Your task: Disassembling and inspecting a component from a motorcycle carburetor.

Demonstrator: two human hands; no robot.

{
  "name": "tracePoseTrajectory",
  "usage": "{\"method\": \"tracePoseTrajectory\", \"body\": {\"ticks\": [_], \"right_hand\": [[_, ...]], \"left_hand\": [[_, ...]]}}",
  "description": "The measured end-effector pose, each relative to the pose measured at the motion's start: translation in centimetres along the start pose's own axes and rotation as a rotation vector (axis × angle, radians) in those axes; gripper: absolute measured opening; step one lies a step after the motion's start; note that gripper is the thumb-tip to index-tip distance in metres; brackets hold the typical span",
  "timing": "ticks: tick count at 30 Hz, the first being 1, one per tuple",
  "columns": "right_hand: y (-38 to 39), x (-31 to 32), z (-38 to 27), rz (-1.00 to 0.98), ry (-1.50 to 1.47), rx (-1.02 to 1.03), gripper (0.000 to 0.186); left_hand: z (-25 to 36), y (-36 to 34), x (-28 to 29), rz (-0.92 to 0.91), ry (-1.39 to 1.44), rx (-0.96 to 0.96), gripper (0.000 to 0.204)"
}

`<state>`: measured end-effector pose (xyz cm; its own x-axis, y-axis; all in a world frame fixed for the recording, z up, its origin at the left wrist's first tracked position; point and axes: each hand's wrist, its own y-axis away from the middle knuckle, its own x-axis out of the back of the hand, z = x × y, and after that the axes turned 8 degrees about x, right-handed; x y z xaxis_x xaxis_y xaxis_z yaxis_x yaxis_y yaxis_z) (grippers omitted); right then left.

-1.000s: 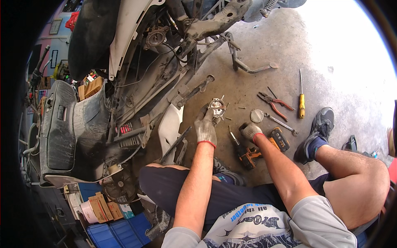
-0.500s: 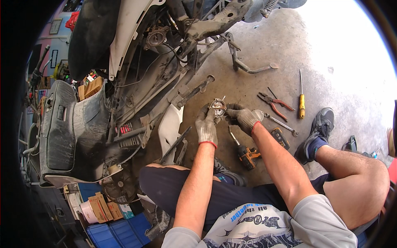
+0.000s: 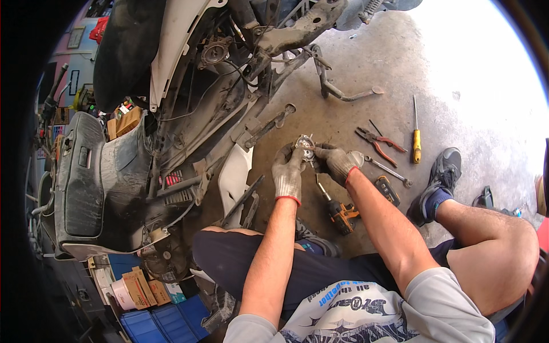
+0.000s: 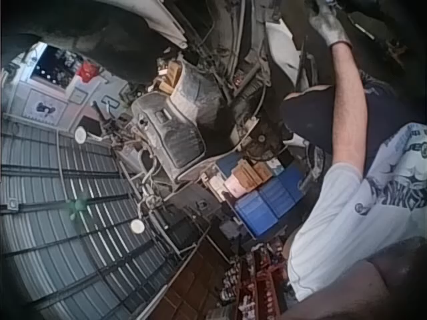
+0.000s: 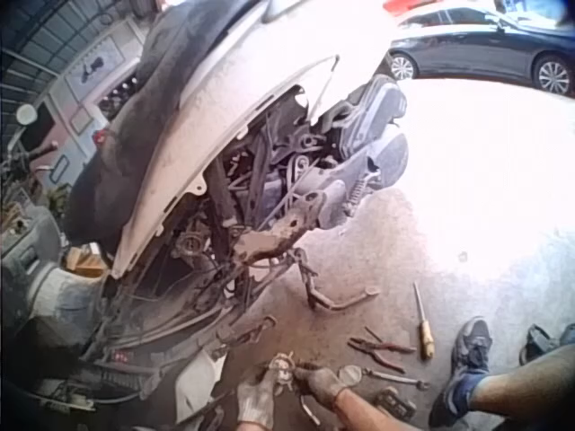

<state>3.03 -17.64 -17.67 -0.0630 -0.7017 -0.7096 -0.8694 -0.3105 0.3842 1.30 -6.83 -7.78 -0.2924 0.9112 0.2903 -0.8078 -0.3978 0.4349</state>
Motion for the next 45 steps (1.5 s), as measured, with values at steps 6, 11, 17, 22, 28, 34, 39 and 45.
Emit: {"method": "tracePoseTrajectory", "body": {"ticks": [6,11,17,22,28,34,39,45], "right_hand": [[-0.5,0.6,0.3,0.005,-0.034,-0.047,0.016],[-0.4,0.5,0.3,-0.005,-0.021,-0.040,0.016],[-0.1,0.5,-0.4,-0.049,-0.013,-0.010,0.021],[0.0,0.5,-0.6,-0.064,0.004,0.022,0.023],[-0.1,0.7,-0.6,-0.074,0.002,0.039,0.025],[0.0,0.5,-0.8,-0.072,0.024,0.045,0.028],[-0.2,0.8,-0.7,-0.079,0.023,0.047,0.030],[-0.3,0.8,-0.6,-0.088,-0.005,0.035,0.029]], "left_hand": [[0.3,0.2,-0.2,-0.010,-0.002,0.020,0.031],[0.1,-0.1,0.1,-0.021,0.005,0.018,0.033],[-0.8,-0.9,0.6,-0.066,0.112,0.002,0.025],[-1.1,-1.4,0.7,-0.099,0.186,0.032,0.023],[-1.2,-1.3,0.5,-0.103,0.206,0.025,0.023],[-1.6,-1.6,0.7,-0.114,0.221,0.013,0.024],[-1.8,-1.8,0.7,-0.124,0.232,0.011,0.024],[-1.7,-1.7,0.8,-0.137,0.226,0.004,0.025]]}}
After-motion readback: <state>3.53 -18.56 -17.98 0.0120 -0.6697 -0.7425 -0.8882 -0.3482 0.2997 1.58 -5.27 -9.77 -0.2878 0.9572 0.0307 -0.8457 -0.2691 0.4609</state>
